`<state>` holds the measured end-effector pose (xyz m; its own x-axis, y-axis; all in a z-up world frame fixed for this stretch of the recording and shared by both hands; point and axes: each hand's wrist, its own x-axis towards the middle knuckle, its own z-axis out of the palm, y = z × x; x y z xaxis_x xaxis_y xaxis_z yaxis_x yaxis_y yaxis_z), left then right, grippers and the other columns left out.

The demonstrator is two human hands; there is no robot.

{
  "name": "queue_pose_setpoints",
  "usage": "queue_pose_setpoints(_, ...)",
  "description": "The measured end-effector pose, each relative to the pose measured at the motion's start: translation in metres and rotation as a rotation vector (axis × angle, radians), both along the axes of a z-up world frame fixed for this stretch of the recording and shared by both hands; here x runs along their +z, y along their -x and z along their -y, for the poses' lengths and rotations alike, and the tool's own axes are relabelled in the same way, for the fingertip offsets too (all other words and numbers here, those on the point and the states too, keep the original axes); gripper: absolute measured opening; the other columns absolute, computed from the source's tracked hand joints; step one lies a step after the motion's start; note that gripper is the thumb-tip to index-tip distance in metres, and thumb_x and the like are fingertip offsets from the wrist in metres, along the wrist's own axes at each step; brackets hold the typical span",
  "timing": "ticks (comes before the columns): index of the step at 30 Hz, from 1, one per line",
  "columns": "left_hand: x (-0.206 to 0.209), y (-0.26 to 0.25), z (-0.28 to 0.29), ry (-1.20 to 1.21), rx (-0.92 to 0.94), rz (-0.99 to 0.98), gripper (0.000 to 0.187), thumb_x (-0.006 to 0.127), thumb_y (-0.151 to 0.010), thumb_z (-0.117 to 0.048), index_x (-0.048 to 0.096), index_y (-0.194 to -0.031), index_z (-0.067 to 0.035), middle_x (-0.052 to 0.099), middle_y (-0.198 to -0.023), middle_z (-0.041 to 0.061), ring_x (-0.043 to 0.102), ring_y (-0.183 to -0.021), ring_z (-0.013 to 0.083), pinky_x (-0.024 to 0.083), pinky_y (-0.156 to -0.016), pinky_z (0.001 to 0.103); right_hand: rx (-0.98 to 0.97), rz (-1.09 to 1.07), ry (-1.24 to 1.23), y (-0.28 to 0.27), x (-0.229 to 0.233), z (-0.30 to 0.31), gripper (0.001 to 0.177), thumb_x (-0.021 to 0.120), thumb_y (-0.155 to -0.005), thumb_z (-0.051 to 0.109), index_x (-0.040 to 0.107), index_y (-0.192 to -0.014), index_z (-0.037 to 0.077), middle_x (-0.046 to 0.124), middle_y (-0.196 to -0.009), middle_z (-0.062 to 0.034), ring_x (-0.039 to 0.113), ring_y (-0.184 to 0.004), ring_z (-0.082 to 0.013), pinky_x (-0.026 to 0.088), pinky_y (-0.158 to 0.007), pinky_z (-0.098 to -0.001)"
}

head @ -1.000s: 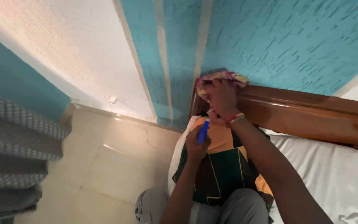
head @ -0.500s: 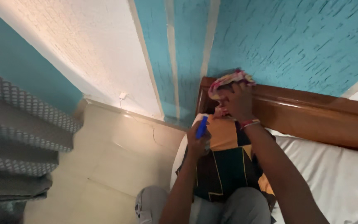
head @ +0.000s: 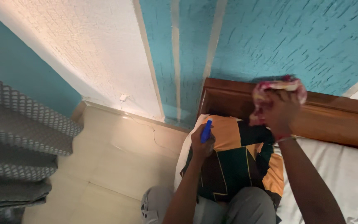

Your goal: The person walks to a bed and sits on it. They use a spray bottle and a cloth to clean the wooden headboard, repeatedly spraying and wiping the surface.

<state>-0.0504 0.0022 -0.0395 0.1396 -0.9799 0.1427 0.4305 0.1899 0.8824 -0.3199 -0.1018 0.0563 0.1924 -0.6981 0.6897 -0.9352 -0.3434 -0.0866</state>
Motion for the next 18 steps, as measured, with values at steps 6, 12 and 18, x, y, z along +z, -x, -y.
queue_pose_setpoints(6, 0.002, -0.001, 0.005, -0.045, 0.072, 0.159, 0.039, 0.062, -0.069, 0.005, 0.065, -0.108, -0.001, 0.063, -0.073, 0.004, 0.062, -0.064, 0.0118, 0.050, -0.059, 0.027, 0.165, -0.105, -0.042, -0.099, 0.002, 0.028, 0.032, 0.081, -0.077, 0.034, 0.078, -0.107, 0.022, 0.061, -0.111, -0.0067, 0.056, -0.112, -0.0341, 0.045, -0.096, -0.0532)
queue_pose_setpoints(12, 0.010, 0.001, -0.002, 0.028, 0.172, 0.438, 0.037, 0.067, -0.071, -0.004, 0.068, -0.108, -0.004, 0.064, -0.071, 0.006, 0.064, -0.063, 0.0176, 0.051, -0.062, 0.031, 0.194, -0.144, -0.080, -0.154, -0.018, 0.051, 0.037, 0.081, -0.076, 0.033, 0.076, -0.112, 0.026, 0.059, -0.117, -0.0056, 0.054, -0.115, -0.0329, 0.043, -0.087, -0.0542)
queue_pose_setpoints(18, 0.020, -0.003, -0.004, 0.069, 0.187, 0.418, 0.035, 0.065, -0.071, -0.004, 0.067, -0.106, -0.004, 0.065, -0.070, 0.006, 0.067, -0.064, 0.0180, 0.053, -0.064, 0.030, 0.243, -0.170, -0.124, -0.141, -0.020, 0.055, 0.043, 0.084, -0.072, 0.035, 0.076, -0.115, 0.030, 0.058, -0.115, -0.0077, 0.052, -0.115, -0.0347, 0.042, -0.094, -0.0575)
